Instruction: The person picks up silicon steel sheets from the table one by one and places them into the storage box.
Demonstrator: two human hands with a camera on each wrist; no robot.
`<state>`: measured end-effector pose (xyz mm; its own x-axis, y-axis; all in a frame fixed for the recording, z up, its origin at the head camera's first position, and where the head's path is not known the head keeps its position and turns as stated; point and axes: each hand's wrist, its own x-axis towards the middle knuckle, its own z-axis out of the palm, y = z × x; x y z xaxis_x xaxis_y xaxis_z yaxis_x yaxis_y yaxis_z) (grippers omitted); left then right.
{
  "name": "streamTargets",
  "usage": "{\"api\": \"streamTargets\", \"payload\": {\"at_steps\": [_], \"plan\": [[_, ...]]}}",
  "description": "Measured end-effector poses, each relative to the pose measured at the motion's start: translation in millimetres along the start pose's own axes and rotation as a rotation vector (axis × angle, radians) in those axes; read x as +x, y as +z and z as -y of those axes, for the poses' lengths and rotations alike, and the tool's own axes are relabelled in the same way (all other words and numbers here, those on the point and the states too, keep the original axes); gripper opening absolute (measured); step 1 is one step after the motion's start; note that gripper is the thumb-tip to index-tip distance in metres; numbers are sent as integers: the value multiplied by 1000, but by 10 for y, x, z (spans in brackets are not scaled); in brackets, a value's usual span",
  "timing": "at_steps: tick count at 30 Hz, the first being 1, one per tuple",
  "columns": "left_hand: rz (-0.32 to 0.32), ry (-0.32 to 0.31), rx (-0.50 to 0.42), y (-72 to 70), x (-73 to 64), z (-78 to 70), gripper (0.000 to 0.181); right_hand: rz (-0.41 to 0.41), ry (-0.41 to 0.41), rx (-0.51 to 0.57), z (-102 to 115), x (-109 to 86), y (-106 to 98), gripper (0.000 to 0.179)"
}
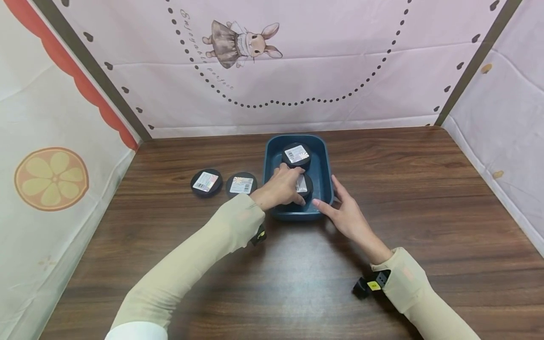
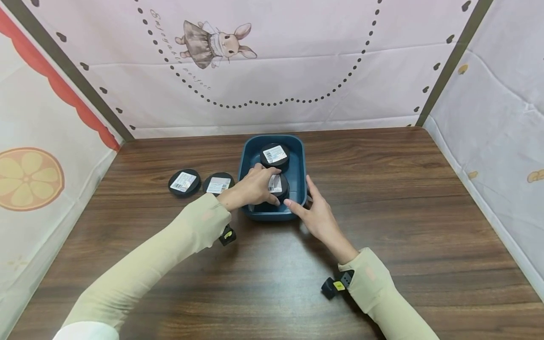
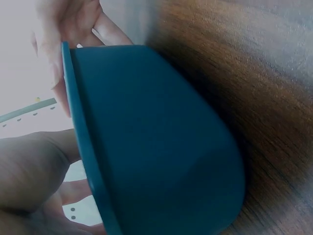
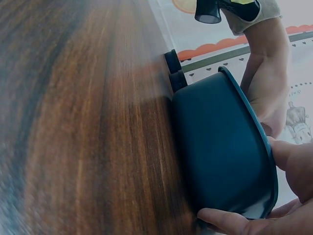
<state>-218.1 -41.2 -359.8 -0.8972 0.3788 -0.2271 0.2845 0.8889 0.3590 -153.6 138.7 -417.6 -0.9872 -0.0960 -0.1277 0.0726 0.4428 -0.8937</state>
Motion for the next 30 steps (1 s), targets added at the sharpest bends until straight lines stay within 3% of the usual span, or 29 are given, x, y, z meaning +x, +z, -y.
{"api": "streamTargets", "payload": {"at_steps": [8,30], "plan": [[0,-35,-10,6,15,-6,91,3,-8,4,11,9,1,91],[23,-36,-21,75,7,8,95,8,4,-10,3,-1,-7,90]]}}
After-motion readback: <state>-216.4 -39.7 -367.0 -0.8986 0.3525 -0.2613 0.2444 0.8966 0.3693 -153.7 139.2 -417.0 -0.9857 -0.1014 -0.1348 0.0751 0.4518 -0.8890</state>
